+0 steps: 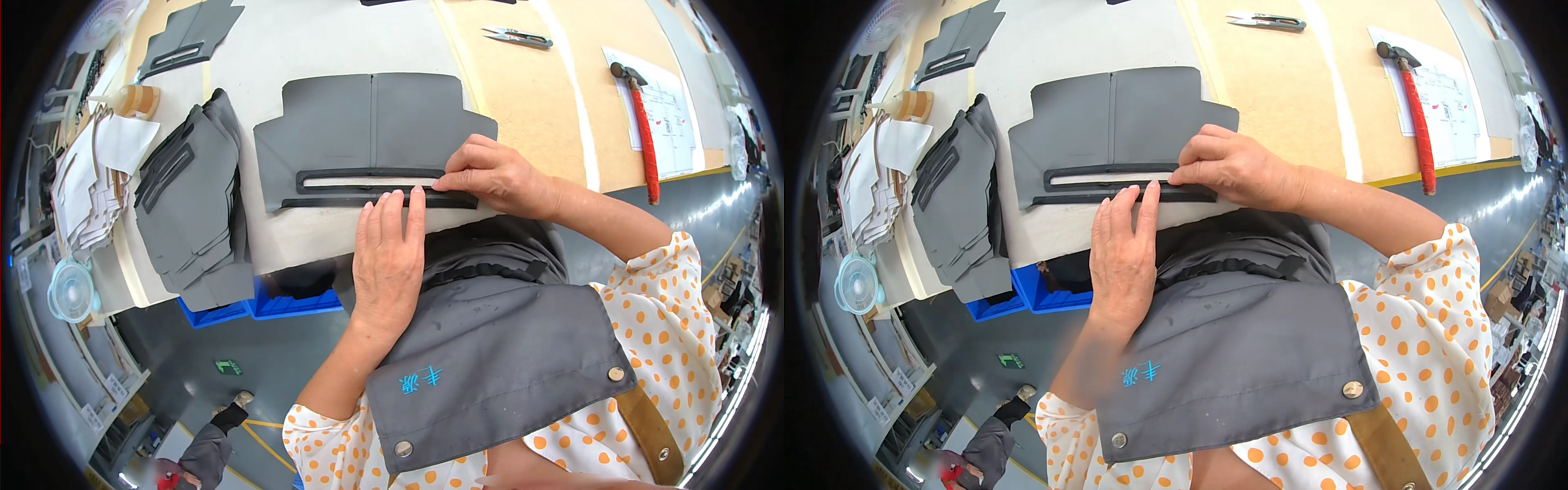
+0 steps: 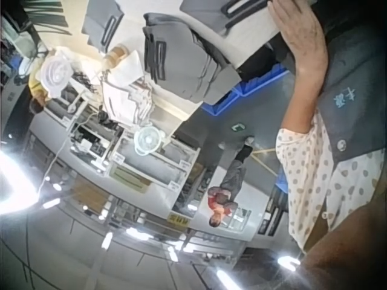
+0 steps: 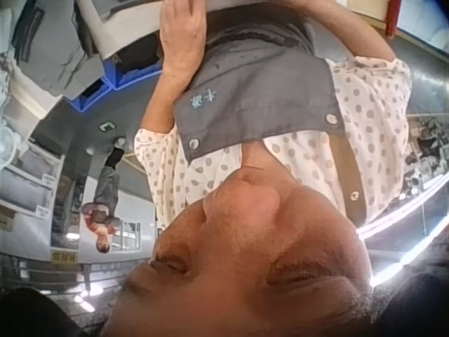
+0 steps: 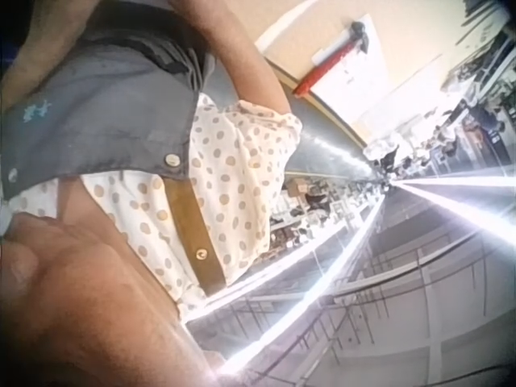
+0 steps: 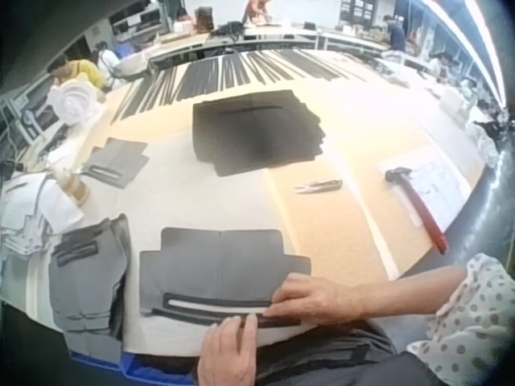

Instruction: The recorder is assembling a leather component, likely a pocket or panel, by aligning a metal or plastic frame into a cutout and securing it.

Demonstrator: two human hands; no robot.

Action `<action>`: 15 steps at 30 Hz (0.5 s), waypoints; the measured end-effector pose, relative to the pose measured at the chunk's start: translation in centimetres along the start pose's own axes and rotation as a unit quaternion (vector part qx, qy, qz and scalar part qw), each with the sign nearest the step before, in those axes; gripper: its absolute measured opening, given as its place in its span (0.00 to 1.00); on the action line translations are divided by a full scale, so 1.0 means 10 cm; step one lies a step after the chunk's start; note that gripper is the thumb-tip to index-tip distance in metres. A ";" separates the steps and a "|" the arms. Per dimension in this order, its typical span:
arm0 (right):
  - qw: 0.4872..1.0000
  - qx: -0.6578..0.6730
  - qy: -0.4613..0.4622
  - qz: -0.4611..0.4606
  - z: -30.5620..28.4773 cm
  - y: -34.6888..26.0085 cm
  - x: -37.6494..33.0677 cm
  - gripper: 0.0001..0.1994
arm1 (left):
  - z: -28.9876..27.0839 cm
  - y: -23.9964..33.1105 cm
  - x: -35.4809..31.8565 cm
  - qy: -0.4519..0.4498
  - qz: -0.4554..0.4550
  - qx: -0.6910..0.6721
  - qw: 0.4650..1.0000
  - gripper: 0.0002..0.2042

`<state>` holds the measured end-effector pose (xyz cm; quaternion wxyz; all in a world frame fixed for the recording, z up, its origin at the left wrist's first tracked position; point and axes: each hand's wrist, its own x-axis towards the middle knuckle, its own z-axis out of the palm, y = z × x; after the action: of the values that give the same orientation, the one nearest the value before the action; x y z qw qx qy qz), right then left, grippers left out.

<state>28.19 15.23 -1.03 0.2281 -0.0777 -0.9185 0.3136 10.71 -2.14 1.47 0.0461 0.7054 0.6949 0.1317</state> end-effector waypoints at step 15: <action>0.988 -0.064 -0.065 -0.127 -0.13 0.08 -0.03 0.23 | 0.03 0.04 0.02 -0.008 0.019 0.007 1.000 0.27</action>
<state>29.03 16.46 -0.71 0.2008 0.0458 -0.9518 0.2271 11.16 -1.92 1.34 0.0438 0.7199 0.6819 0.1220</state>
